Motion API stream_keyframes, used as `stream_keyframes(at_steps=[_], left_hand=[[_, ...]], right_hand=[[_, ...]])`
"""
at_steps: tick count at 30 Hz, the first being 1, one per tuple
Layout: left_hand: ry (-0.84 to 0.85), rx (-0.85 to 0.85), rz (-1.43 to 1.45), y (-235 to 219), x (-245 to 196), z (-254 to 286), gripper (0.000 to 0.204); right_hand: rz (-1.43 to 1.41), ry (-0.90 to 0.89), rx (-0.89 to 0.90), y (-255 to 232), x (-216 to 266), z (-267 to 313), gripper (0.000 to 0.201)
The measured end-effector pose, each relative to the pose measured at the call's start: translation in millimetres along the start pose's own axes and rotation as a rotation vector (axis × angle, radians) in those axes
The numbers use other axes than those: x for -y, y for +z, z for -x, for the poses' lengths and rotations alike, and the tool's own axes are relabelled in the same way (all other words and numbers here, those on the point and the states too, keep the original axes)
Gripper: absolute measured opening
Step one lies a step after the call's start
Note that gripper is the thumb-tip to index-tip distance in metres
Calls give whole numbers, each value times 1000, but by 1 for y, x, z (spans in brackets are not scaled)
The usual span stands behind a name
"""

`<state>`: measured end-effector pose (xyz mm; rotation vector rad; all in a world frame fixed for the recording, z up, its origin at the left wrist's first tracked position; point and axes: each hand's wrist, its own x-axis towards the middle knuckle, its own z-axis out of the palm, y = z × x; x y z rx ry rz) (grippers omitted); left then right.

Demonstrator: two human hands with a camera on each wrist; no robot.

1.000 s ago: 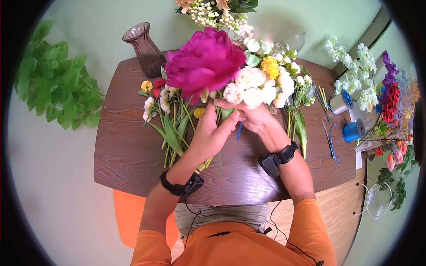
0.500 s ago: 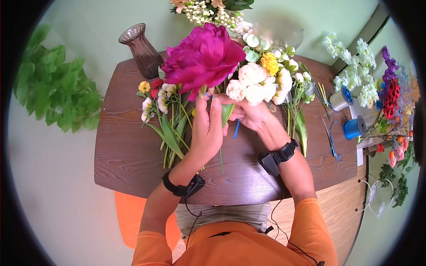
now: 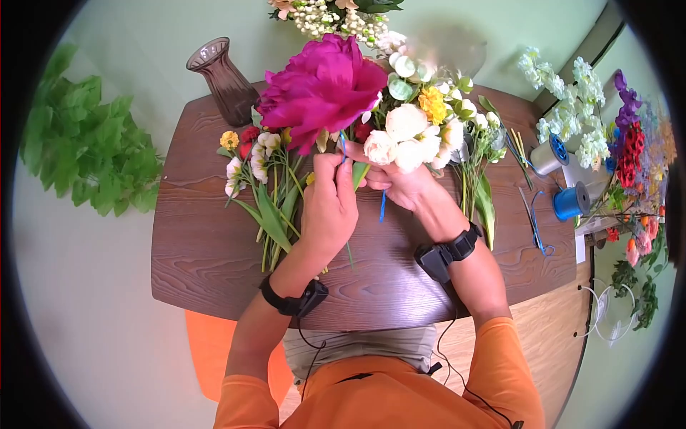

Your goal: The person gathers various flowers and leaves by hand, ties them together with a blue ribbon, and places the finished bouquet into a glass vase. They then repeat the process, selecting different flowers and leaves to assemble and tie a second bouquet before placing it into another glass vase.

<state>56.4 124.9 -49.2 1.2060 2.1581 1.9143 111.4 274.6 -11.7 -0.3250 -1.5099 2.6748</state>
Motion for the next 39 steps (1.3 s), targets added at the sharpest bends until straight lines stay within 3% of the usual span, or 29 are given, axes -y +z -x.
stream_keyframes(at_steps=[3,5,8,10,11,13,14,15,17,18,25,28,32,34,39], left_hand=[[-84,-38,116,-3,-1,-6,14],[-141,-48,227,-8,-6,-11,15],[-261,-107,347,-14,-11,-17,16],[-292,-122,364,-17,-13,-19,16],[-323,-133,382,-19,-13,-20,15],[-343,-137,364,-19,-14,-21,15],[-363,-134,348,-20,-14,-22,15],[-364,-137,349,-19,-9,-20,15],[-213,-135,175,-15,7,-17,14],[-182,-132,98,-14,11,-16,11],[37,-123,-101,-10,3,-13,6],[50,-96,-118,-11,0,-14,7],[-22,-54,-155,-13,-5,-13,8],[3,-60,-145,-12,-8,-13,7],[-118,-2,-13,-9,7,-12,12]], right_hand=[[45,-15,29,0,-5,-3,21],[144,-37,18,16,4,5,37],[213,-117,-74,32,-6,4,35],[190,-287,-373,45,-8,6,30],[192,-285,-368,41,-13,3,30],[496,-507,-492,28,-28,-7,25],[507,-655,-479,29,-34,-12,22],[509,-654,-476,25,-35,-8,22],[995,-780,-346,37,-18,9,24],[1010,-872,-362,40,-18,8,26],[1052,-792,-410,28,-20,3,44],[840,-767,-369,31,-22,0,46],[775,-818,-328,24,-31,-8,48],[617,-661,-309,21,-31,-8,41],[643,-604,-278,13,-32,-13,22]])
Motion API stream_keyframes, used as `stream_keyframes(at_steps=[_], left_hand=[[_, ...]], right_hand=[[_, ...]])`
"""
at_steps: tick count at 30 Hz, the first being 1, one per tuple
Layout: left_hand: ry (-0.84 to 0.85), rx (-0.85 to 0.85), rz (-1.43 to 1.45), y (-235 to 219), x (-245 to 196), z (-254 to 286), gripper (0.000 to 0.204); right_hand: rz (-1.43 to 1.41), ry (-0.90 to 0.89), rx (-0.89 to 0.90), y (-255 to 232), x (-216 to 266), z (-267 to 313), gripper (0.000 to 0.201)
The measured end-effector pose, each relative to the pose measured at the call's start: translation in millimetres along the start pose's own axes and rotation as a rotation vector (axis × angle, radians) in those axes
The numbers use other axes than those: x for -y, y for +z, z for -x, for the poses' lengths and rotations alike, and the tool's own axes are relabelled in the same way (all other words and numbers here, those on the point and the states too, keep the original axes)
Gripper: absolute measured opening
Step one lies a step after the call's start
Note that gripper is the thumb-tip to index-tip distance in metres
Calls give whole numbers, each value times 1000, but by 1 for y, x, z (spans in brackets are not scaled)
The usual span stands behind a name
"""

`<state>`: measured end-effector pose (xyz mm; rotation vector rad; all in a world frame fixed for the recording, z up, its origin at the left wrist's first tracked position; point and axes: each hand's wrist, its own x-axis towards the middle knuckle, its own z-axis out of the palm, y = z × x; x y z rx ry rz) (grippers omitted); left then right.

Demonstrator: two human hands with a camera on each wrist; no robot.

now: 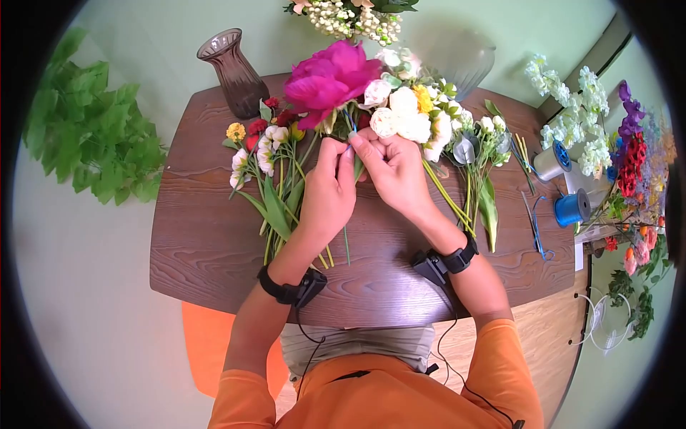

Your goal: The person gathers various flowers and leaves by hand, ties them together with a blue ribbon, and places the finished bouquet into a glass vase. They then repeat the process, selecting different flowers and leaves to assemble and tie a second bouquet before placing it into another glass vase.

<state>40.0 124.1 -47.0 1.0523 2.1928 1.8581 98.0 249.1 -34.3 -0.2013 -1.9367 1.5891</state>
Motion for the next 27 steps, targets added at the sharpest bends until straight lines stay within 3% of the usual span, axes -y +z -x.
stream_keyframes(at_steps=[2,4,7,11,19,27], left_hand=[[-60,14,107,-1,-3,-1,13],[-249,96,288,-5,-9,-1,17],[-281,124,327,-3,-9,-1,24],[-279,58,342,2,-17,3,31],[48,25,192,4,-2,4,39],[-2,89,103,-2,-6,2,29]], right_hand=[[-25,21,21,0,4,-1,19],[-166,54,71,0,13,0,17],[-192,69,106,-3,14,-2,18],[-183,75,84,-3,10,-2,16],[-269,83,49,-4,17,2,11],[-252,61,53,-3,14,0,12]])
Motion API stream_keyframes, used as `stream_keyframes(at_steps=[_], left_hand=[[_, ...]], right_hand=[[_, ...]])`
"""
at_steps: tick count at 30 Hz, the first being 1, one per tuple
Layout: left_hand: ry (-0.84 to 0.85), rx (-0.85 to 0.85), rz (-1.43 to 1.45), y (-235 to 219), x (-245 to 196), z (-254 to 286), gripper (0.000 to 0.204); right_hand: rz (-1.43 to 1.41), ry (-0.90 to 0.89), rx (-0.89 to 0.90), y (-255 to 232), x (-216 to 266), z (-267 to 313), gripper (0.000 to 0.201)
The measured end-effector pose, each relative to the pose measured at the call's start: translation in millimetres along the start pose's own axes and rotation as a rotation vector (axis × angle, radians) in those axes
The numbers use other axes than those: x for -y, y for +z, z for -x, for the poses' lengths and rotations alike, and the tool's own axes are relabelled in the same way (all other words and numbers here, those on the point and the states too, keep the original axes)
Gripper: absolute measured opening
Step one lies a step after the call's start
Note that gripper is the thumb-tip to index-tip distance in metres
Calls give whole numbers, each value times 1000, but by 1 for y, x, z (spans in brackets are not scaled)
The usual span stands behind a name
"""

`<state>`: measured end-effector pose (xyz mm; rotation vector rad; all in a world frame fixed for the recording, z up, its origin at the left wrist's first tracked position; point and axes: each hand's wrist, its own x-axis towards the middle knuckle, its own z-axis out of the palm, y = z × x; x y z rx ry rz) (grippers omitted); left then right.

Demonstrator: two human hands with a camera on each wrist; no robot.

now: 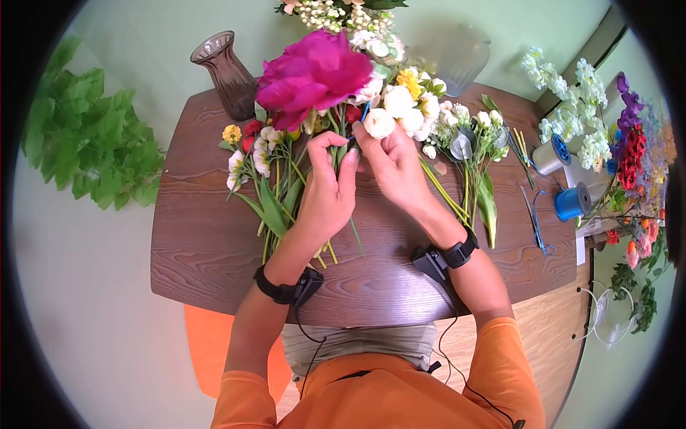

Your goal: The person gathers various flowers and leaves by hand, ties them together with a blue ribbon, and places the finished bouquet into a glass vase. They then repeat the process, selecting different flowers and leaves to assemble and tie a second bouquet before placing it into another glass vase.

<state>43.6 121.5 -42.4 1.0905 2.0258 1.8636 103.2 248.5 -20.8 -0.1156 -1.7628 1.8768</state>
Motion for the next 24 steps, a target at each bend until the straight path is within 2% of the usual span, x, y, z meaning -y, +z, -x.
stream_keyframes(at_steps=[2,4,11,13,14,16,24], left_hand=[[-17,-10,60,0,0,-1,26],[-151,108,129,-5,-3,-4,19],[-158,39,215,1,-5,-2,19],[-57,-7,144,2,-2,-2,23],[-59,-6,144,2,-3,-2,23],[-127,22,160,1,-7,-2,25],[-200,20,261,3,-1,-2,17]], right_hand=[[40,-21,4,0,-1,0,11],[76,-65,54,-1,-2,0,8],[43,-46,31,0,-5,-1,10],[-4,-54,9,0,-7,0,11],[-4,-52,8,0,-7,0,11],[-4,-45,13,-1,-8,0,13],[25,-25,135,-8,-5,-5,11]])
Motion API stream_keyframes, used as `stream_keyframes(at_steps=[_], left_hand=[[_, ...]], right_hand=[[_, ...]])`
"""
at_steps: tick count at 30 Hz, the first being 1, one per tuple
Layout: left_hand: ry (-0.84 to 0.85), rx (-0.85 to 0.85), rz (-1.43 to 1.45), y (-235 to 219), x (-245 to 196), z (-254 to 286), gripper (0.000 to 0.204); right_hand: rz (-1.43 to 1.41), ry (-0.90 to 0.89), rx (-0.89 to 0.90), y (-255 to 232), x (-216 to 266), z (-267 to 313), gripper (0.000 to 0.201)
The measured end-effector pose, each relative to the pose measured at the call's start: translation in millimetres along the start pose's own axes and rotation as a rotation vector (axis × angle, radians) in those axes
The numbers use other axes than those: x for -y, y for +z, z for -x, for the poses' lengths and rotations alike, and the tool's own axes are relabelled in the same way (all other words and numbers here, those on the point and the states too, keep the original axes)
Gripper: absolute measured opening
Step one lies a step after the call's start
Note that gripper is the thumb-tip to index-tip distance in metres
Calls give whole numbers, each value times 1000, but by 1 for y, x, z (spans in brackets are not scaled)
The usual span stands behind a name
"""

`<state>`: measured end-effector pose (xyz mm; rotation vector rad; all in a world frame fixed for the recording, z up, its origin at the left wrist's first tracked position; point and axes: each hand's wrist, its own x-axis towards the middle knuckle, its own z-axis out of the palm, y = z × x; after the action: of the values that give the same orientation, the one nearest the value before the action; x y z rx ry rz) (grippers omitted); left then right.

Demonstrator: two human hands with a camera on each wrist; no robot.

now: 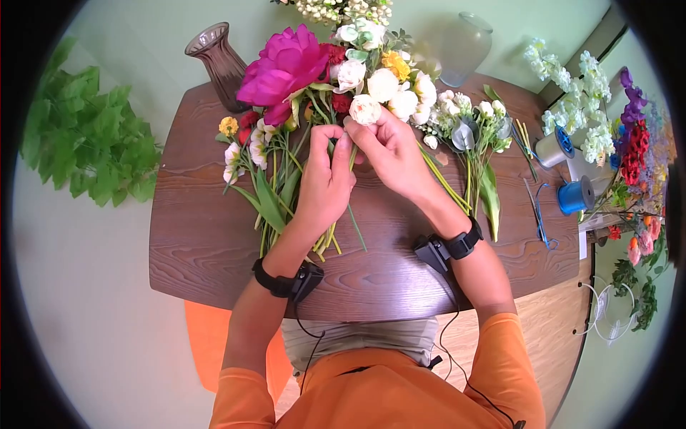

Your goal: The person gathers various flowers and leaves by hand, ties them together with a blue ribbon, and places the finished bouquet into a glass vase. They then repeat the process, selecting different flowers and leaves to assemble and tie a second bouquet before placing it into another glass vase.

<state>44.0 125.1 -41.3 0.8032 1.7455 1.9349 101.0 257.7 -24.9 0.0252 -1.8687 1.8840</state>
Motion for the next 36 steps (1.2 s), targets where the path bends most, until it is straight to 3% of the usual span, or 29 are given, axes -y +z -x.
stream_keyframes(at_steps=[5,8,13,15,21,24,28,36], left_hand=[[-34,-21,26,-2,-3,0,16],[-76,-6,46,-3,-8,0,12],[-77,18,72,-6,-5,-2,12],[-41,-9,62,-5,-6,-2,12],[-23,-12,64,-5,-8,0,19],[-14,-26,95,-5,-3,-2,20],[-8,-50,53,-7,-2,-3,20],[9,-41,46,-5,-5,-2,18]], right_hand=[[11,51,112,-8,29,0,10],[47,248,264,-18,53,0,12],[-33,184,416,-41,51,-7,27],[60,46,371,-41,46,-2,29],[12,109,170,-21,26,0,14],[91,-99,36,1,13,6,14],[-59,-18,-154,6,5,4,15],[-84,-36,-249,13,7,4,18]])
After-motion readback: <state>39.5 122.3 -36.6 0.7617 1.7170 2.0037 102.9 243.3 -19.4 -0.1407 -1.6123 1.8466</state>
